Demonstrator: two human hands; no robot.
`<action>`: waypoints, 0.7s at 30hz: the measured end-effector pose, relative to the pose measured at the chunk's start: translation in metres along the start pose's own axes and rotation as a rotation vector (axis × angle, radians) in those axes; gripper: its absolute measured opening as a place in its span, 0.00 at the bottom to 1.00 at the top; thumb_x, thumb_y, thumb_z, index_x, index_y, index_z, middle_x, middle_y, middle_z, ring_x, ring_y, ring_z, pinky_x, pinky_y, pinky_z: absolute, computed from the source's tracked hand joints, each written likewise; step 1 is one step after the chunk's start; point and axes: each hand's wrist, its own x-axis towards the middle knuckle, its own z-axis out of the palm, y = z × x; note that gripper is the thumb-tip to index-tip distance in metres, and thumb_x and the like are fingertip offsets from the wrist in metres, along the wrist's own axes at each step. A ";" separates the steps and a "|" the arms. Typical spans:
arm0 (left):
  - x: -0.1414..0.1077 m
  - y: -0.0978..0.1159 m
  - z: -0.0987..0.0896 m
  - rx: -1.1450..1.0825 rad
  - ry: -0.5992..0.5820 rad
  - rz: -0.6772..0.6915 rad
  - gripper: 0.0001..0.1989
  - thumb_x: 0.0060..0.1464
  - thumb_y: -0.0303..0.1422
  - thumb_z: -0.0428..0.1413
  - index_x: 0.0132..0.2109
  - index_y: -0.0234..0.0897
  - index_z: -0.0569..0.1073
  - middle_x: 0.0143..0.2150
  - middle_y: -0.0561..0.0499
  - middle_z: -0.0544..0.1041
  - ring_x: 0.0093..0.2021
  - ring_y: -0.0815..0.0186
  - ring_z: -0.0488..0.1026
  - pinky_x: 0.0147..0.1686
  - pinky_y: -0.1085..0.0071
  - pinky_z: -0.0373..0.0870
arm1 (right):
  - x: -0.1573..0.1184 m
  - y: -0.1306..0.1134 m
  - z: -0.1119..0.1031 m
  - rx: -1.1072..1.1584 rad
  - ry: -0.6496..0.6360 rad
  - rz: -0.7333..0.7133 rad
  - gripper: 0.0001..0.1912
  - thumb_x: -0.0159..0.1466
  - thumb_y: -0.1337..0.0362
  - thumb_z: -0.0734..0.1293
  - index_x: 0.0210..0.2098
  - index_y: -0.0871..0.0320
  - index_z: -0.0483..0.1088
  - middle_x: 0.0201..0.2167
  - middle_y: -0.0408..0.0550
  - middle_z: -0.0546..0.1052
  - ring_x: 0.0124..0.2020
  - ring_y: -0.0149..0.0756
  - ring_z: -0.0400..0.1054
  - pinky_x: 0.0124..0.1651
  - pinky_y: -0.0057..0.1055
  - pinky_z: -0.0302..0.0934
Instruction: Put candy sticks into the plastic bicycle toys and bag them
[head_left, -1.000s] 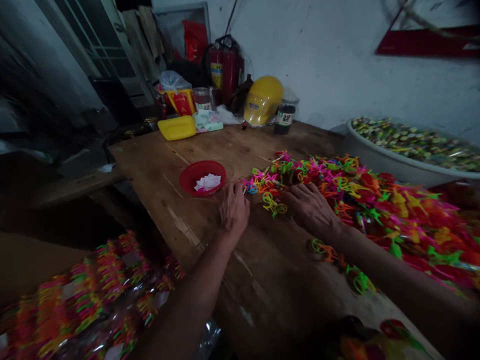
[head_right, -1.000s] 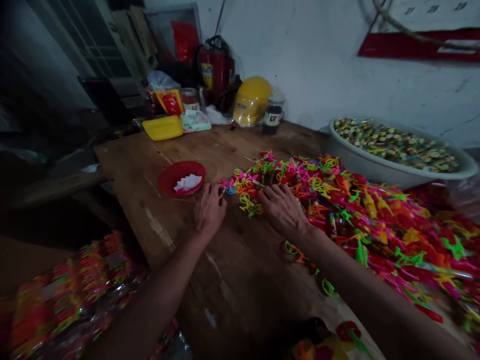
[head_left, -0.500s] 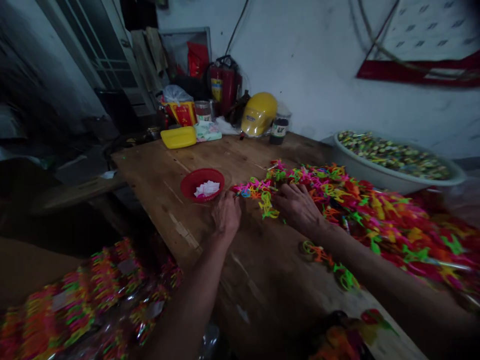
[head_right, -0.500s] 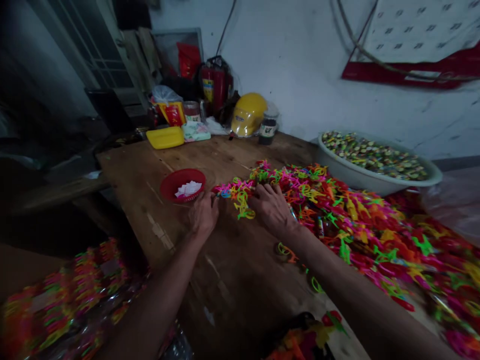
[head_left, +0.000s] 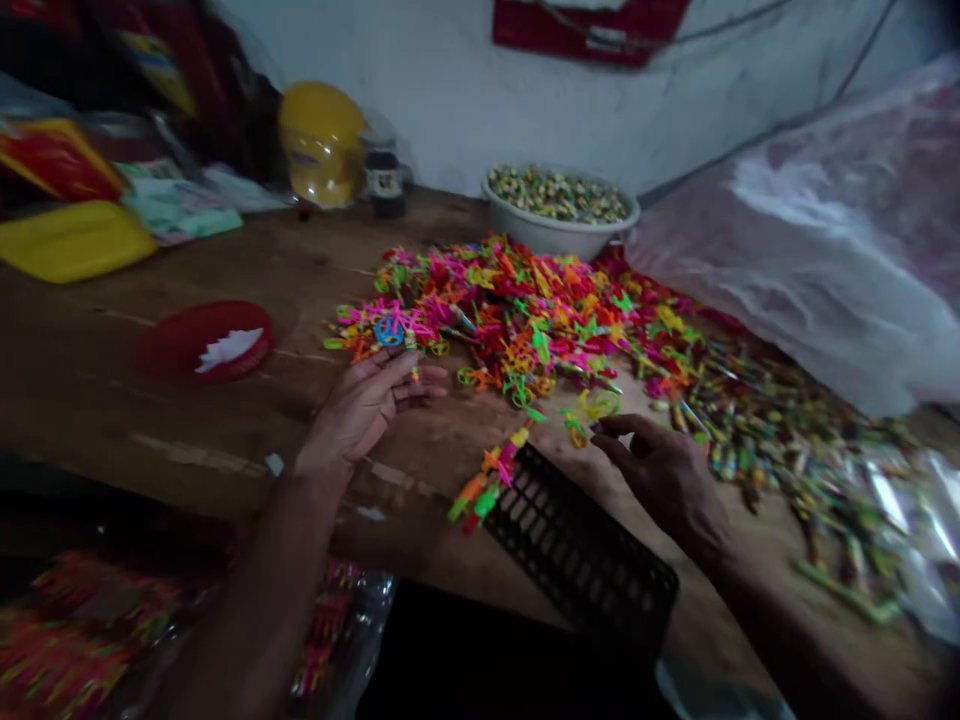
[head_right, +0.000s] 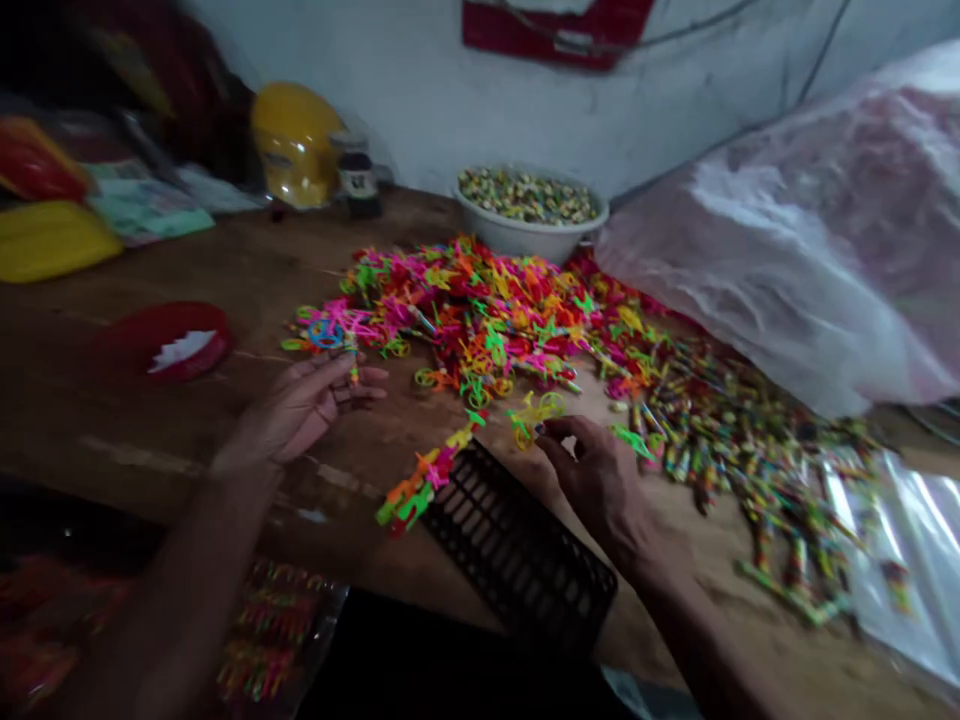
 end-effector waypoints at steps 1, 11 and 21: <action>-0.010 0.004 0.015 -0.055 -0.072 -0.014 0.09 0.52 0.36 0.58 0.37 0.34 0.71 0.38 0.46 0.80 0.34 0.64 0.78 0.36 0.69 0.75 | -0.012 0.005 0.004 0.001 0.003 0.000 0.13 0.62 0.55 0.64 0.37 0.56 0.75 0.30 0.47 0.78 0.26 0.33 0.69 0.28 0.28 0.58; -0.070 0.018 0.091 0.417 -0.110 0.362 0.10 0.57 0.35 0.56 0.45 0.39 0.75 0.44 0.46 0.79 0.46 0.59 0.76 0.49 0.62 0.73 | -0.048 0.029 0.024 -0.164 -0.090 -0.099 0.13 0.67 0.65 0.56 0.39 0.58 0.71 0.36 0.51 0.71 0.29 0.33 0.62 0.30 0.29 0.53; -0.077 -0.020 0.107 0.468 -0.013 0.412 0.06 0.61 0.30 0.50 0.44 0.38 0.71 0.46 0.48 0.77 0.51 0.62 0.73 0.55 0.62 0.68 | -0.060 -0.001 0.018 0.224 0.030 0.107 0.07 0.60 0.63 0.64 0.39 0.56 0.67 0.28 0.44 0.73 0.26 0.33 0.66 0.28 0.27 0.58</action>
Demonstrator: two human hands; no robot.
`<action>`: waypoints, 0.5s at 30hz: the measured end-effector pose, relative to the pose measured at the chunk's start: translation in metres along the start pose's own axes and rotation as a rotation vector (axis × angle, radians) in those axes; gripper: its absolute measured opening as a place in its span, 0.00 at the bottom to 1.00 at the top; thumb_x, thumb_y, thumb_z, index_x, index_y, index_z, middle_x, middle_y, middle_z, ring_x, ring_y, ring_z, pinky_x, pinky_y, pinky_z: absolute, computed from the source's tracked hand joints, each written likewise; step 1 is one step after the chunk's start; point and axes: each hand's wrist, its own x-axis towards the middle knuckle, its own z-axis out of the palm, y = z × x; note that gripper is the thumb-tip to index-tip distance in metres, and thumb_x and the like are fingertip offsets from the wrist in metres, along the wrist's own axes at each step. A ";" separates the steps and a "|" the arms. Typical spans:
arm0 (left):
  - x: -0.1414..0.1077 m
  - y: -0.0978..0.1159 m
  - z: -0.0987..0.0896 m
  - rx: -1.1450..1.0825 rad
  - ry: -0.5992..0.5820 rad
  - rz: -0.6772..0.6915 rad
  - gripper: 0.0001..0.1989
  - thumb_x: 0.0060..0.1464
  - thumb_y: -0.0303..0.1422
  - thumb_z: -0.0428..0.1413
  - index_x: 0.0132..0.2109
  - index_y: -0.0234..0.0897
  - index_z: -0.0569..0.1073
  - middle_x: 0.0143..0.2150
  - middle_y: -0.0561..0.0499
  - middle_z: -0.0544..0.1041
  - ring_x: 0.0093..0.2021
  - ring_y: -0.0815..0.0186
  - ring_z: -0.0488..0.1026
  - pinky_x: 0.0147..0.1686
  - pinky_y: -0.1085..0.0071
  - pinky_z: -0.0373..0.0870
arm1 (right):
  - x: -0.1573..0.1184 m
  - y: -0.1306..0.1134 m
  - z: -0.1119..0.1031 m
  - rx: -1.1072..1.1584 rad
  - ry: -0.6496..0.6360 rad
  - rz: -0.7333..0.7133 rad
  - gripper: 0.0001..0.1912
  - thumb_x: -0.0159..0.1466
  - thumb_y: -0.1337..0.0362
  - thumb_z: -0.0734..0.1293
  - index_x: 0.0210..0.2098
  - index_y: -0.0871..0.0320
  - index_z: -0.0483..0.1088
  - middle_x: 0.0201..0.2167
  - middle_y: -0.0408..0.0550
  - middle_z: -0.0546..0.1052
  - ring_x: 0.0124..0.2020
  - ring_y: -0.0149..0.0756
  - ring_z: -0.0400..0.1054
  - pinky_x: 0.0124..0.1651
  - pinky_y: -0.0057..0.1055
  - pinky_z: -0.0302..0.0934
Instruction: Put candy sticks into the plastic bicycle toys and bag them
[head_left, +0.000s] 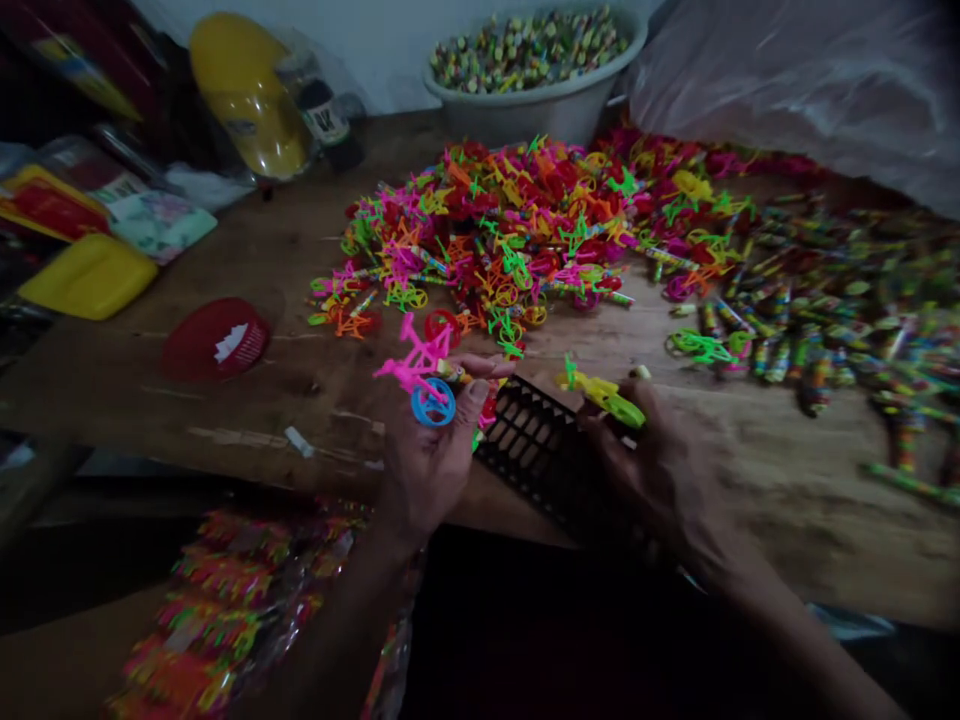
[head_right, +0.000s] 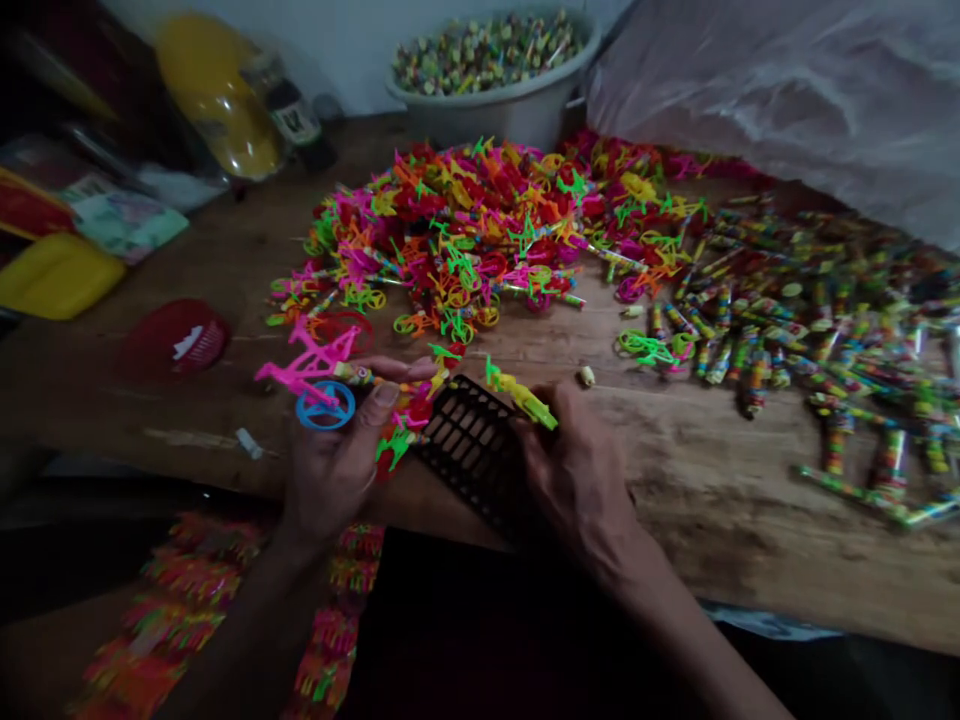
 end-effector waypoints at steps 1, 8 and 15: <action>0.000 -0.001 0.002 -0.030 0.021 -0.013 0.06 0.62 0.30 0.50 0.44 0.38 0.70 0.46 0.48 0.77 0.51 0.62 0.73 0.55 0.61 0.68 | -0.002 -0.005 0.004 0.012 -0.012 -0.039 0.08 0.61 0.64 0.63 0.40 0.57 0.67 0.30 0.46 0.73 0.27 0.33 0.67 0.29 0.28 0.59; -0.001 -0.002 0.003 -0.119 0.050 -0.043 0.05 0.62 0.30 0.50 0.43 0.39 0.70 0.46 0.49 0.77 0.53 0.62 0.72 0.55 0.62 0.68 | 0.010 -0.016 0.036 0.268 0.035 -0.021 0.10 0.61 0.64 0.62 0.41 0.56 0.73 0.36 0.47 0.77 0.37 0.37 0.71 0.41 0.32 0.64; -0.002 -0.003 0.003 -0.160 0.073 -0.045 0.06 0.62 0.30 0.49 0.43 0.40 0.71 0.45 0.51 0.77 0.51 0.63 0.73 0.53 0.63 0.68 | 0.017 -0.021 0.057 0.425 -0.026 0.066 0.13 0.62 0.60 0.62 0.41 0.56 0.75 0.35 0.46 0.79 0.36 0.39 0.72 0.39 0.32 0.65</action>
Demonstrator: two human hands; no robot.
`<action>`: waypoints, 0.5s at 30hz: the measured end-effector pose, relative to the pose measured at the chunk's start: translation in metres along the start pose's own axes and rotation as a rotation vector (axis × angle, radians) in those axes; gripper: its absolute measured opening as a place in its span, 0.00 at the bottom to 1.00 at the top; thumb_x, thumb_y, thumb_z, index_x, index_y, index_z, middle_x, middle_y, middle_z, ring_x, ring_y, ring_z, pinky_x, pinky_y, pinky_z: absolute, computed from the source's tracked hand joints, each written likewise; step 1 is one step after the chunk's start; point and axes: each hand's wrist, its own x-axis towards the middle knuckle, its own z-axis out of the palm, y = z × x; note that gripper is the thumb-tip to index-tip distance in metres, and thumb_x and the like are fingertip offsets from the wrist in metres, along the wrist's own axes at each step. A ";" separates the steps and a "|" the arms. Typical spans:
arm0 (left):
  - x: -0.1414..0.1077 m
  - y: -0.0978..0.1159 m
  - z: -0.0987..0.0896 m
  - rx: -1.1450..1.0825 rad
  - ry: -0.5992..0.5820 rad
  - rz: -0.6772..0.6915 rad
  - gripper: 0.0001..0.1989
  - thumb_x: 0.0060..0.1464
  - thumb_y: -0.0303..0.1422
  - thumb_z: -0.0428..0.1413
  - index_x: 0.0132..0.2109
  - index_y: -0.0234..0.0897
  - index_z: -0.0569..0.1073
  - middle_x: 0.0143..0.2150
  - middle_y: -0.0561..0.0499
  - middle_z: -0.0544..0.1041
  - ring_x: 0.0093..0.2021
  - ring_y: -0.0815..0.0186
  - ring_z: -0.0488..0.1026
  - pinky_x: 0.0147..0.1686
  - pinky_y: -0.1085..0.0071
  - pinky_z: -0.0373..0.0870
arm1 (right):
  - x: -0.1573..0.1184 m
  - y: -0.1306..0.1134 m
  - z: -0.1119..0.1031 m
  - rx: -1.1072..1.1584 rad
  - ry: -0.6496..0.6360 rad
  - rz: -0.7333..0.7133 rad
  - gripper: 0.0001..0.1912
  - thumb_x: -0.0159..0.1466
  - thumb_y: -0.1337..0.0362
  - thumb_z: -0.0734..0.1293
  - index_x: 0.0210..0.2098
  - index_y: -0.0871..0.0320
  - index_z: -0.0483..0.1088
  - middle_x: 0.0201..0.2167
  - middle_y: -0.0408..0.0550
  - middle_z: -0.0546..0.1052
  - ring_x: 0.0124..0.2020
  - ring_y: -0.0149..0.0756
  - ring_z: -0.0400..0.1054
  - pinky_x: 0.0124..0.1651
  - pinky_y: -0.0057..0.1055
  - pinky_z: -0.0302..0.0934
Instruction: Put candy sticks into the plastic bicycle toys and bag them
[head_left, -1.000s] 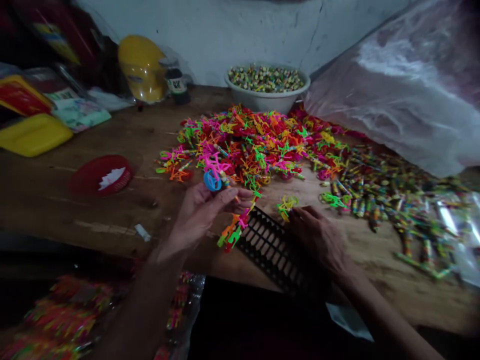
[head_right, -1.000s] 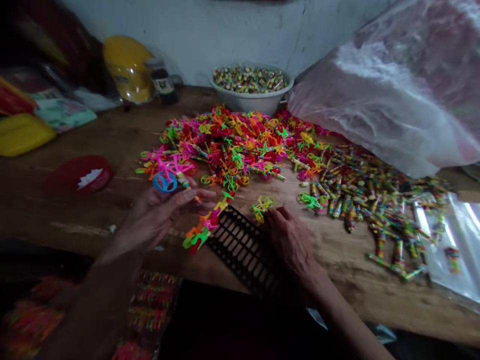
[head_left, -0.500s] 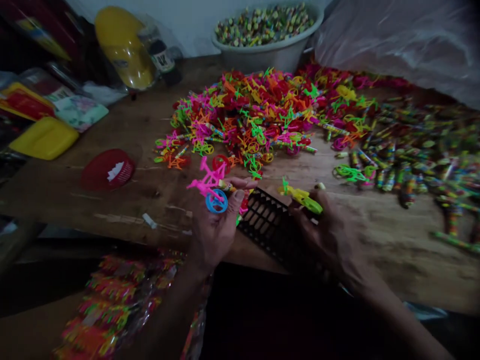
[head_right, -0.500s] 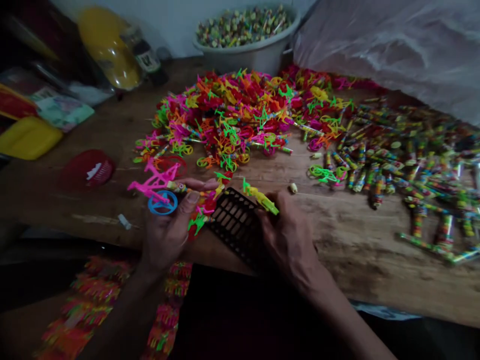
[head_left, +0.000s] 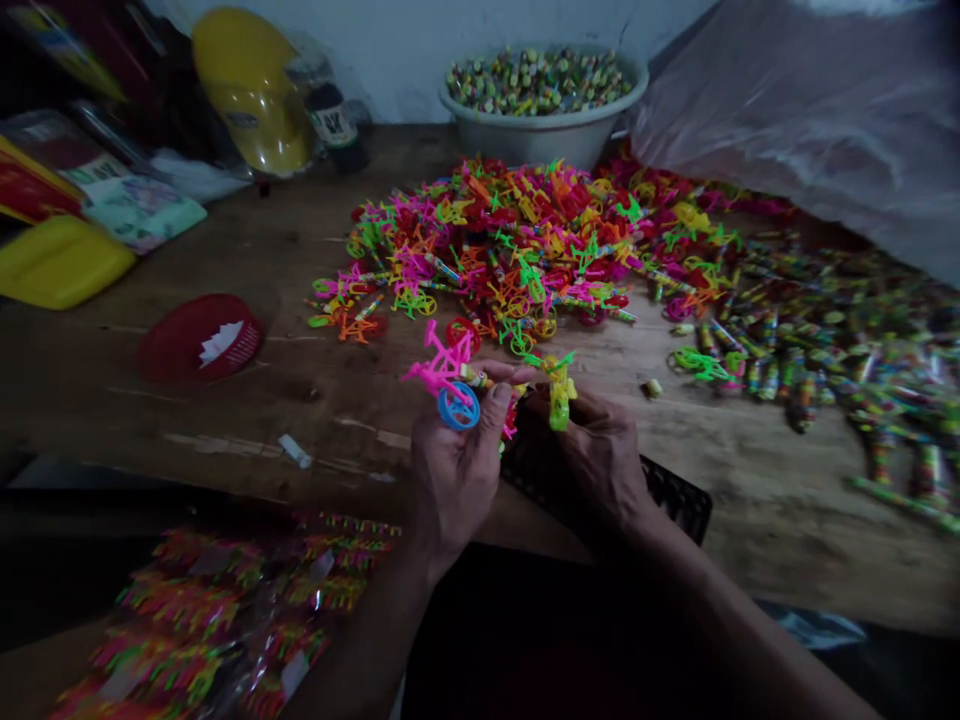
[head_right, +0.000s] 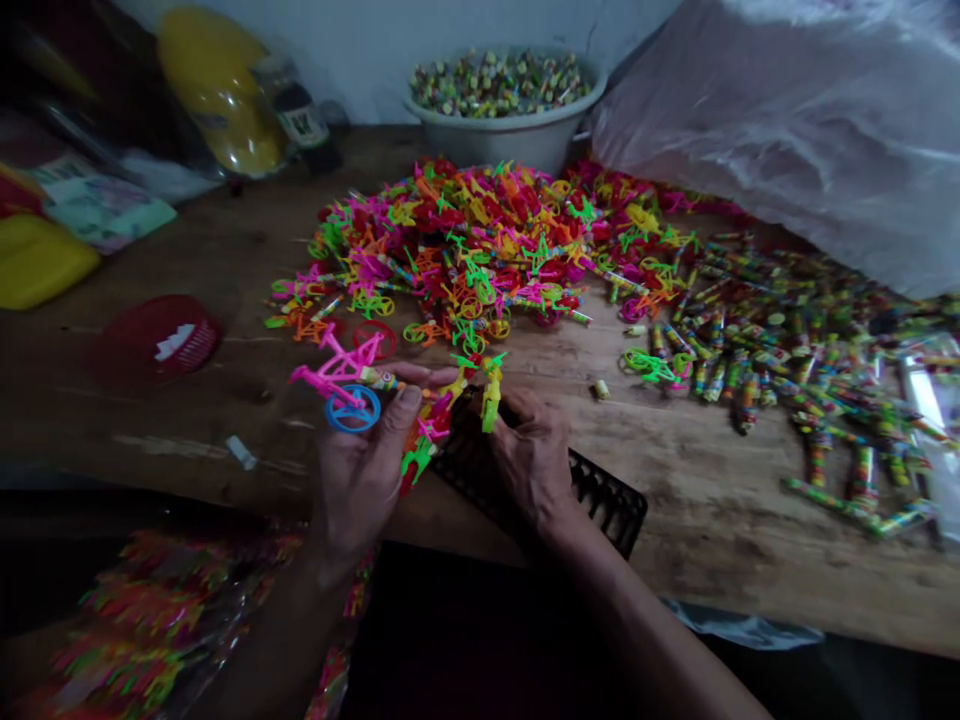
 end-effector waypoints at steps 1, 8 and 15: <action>0.000 0.000 0.000 -0.013 0.000 0.003 0.06 0.62 0.30 0.49 0.43 0.40 0.71 0.45 0.51 0.77 0.50 0.63 0.73 0.53 0.63 0.69 | 0.000 0.001 0.001 -0.041 -0.001 -0.007 0.13 0.62 0.61 0.62 0.41 0.56 0.75 0.35 0.47 0.79 0.36 0.39 0.71 0.39 0.33 0.65; 0.001 -0.001 -0.005 -0.051 -0.005 -0.011 0.06 0.62 0.31 0.50 0.43 0.41 0.72 0.48 0.50 0.76 0.52 0.63 0.72 0.52 0.64 0.69 | -0.001 0.006 0.001 -0.161 0.015 -0.086 0.10 0.61 0.65 0.62 0.39 0.56 0.74 0.34 0.47 0.77 0.35 0.37 0.70 0.42 0.33 0.64; 0.001 -0.004 -0.008 -0.133 0.005 -0.067 0.06 0.62 0.32 0.50 0.44 0.40 0.70 0.46 0.50 0.77 0.51 0.63 0.73 0.54 0.63 0.69 | 0.002 0.004 0.002 -0.303 -0.023 -0.112 0.09 0.62 0.65 0.62 0.35 0.57 0.74 0.31 0.47 0.76 0.37 0.39 0.70 0.43 0.34 0.64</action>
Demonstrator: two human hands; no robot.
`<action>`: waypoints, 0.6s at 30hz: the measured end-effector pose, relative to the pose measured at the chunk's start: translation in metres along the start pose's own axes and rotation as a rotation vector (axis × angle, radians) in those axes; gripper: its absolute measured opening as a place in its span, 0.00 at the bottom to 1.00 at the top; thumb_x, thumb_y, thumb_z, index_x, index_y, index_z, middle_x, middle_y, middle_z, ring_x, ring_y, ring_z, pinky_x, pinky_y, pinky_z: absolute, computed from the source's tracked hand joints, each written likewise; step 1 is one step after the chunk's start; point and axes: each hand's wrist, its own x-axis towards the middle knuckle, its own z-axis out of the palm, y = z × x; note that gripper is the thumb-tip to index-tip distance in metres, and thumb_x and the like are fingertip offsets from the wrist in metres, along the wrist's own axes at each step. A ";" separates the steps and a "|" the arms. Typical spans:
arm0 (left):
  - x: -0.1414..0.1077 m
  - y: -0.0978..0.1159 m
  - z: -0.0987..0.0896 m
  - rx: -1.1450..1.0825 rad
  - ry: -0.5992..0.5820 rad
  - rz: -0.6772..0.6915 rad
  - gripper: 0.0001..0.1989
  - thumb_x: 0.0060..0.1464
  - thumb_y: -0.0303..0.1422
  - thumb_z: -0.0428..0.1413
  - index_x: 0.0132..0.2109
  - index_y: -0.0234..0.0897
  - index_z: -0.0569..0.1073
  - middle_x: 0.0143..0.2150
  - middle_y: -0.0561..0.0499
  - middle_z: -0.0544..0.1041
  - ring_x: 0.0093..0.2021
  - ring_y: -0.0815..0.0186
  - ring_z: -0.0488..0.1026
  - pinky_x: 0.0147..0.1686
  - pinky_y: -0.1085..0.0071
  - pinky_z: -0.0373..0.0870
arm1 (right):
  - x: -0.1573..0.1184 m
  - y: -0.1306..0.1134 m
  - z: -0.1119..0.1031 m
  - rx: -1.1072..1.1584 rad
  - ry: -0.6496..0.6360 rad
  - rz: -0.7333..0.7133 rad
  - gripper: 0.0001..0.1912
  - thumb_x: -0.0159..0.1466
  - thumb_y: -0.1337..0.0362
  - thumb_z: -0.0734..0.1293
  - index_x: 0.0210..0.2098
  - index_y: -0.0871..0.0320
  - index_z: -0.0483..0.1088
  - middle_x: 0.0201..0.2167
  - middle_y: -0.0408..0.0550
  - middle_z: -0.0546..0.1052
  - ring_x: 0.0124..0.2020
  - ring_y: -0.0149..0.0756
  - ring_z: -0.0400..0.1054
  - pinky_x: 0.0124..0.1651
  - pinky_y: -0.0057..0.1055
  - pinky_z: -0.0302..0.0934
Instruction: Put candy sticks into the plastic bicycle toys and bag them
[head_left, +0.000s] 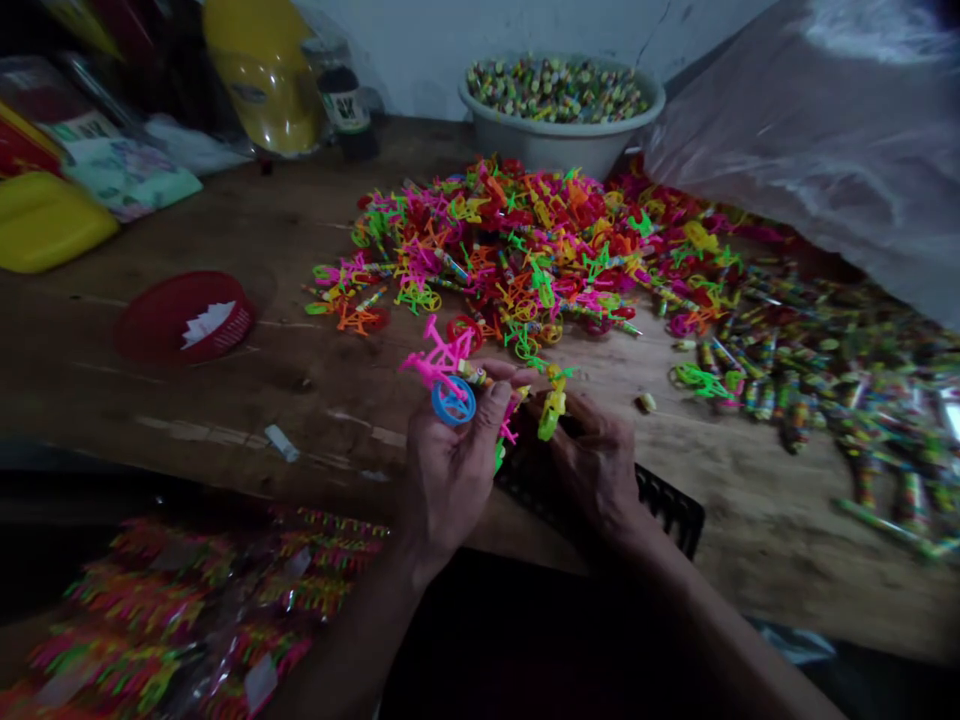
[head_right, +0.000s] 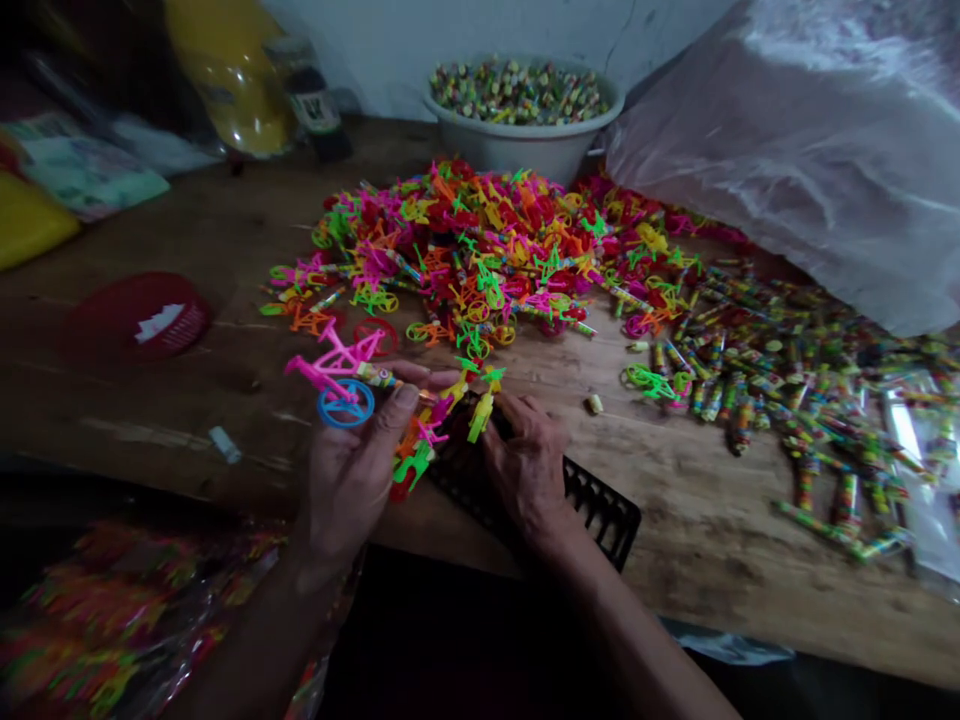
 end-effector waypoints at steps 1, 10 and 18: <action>0.000 0.000 0.000 0.005 0.005 0.003 0.05 0.61 0.32 0.51 0.43 0.40 0.71 0.46 0.50 0.77 0.51 0.63 0.73 0.54 0.63 0.69 | 0.000 0.001 0.000 -0.001 0.003 0.001 0.09 0.62 0.65 0.62 0.36 0.57 0.74 0.32 0.47 0.76 0.37 0.39 0.70 0.43 0.34 0.64; 0.000 0.002 0.000 0.095 0.032 0.023 0.06 0.62 0.31 0.51 0.42 0.38 0.72 0.45 0.50 0.77 0.52 0.62 0.72 0.54 0.64 0.68 | -0.001 0.001 0.009 0.151 0.105 -0.009 0.09 0.62 0.63 0.62 0.41 0.56 0.72 0.36 0.48 0.76 0.38 0.38 0.70 0.43 0.34 0.63; 0.000 0.000 0.002 0.106 0.038 -0.021 0.06 0.61 0.33 0.51 0.44 0.40 0.70 0.46 0.49 0.77 0.52 0.61 0.72 0.53 0.61 0.69 | 0.008 0.009 -0.037 -0.201 0.174 0.151 0.13 0.63 0.57 0.63 0.39 0.57 0.75 0.31 0.48 0.77 0.29 0.36 0.69 0.31 0.30 0.58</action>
